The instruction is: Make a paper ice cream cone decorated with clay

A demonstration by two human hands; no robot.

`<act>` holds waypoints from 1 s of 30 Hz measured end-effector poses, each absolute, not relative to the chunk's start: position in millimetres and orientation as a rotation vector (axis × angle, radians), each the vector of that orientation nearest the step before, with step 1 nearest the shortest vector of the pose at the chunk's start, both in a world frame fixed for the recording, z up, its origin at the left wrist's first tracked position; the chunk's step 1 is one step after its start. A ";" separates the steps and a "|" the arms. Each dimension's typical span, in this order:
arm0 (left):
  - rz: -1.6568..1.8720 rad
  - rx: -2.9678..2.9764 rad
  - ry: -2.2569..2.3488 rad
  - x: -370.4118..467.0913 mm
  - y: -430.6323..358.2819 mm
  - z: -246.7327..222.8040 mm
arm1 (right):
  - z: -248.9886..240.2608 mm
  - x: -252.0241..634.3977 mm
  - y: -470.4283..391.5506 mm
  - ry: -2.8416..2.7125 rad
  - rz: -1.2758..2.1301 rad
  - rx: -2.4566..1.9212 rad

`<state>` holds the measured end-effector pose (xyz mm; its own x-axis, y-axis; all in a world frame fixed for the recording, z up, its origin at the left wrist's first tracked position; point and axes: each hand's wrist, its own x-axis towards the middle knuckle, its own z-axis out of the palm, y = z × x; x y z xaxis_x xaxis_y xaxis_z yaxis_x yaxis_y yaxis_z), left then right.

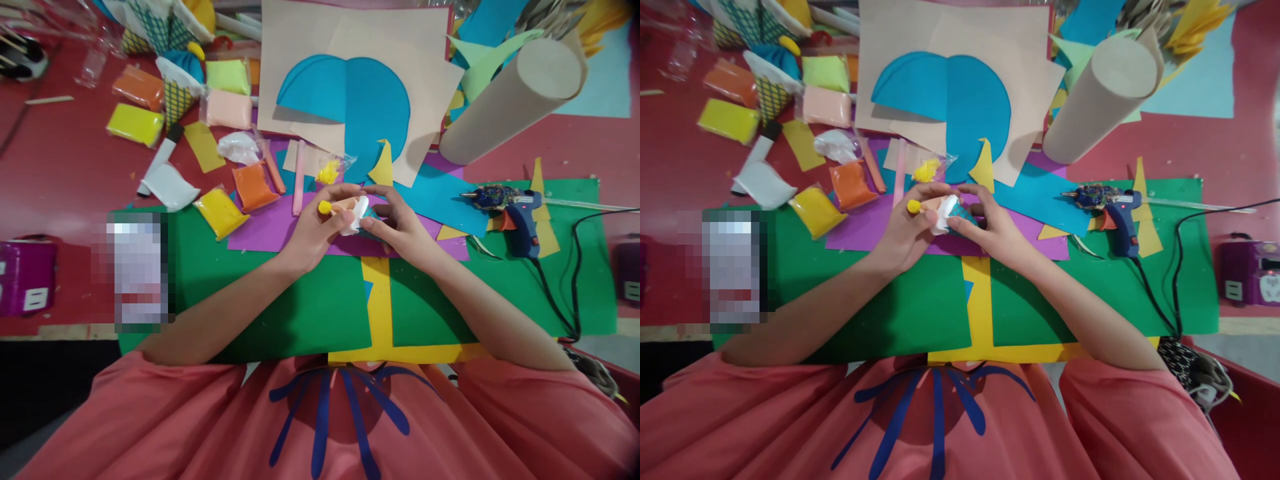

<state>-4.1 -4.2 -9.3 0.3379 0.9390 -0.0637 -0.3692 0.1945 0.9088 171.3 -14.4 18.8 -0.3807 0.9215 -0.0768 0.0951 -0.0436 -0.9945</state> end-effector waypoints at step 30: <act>1.059 0.977 0.728 -3.1 -7.8 -8.0 | 25.5 171.6 -16.4 -1.534 1.562 -1.162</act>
<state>-3.1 -7.8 -8.0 0.3387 0.9402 -0.0366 -0.3707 0.1691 0.9132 171.6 -16.4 25.5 -0.3953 0.9066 -0.1474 0.1307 -0.1033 -0.9860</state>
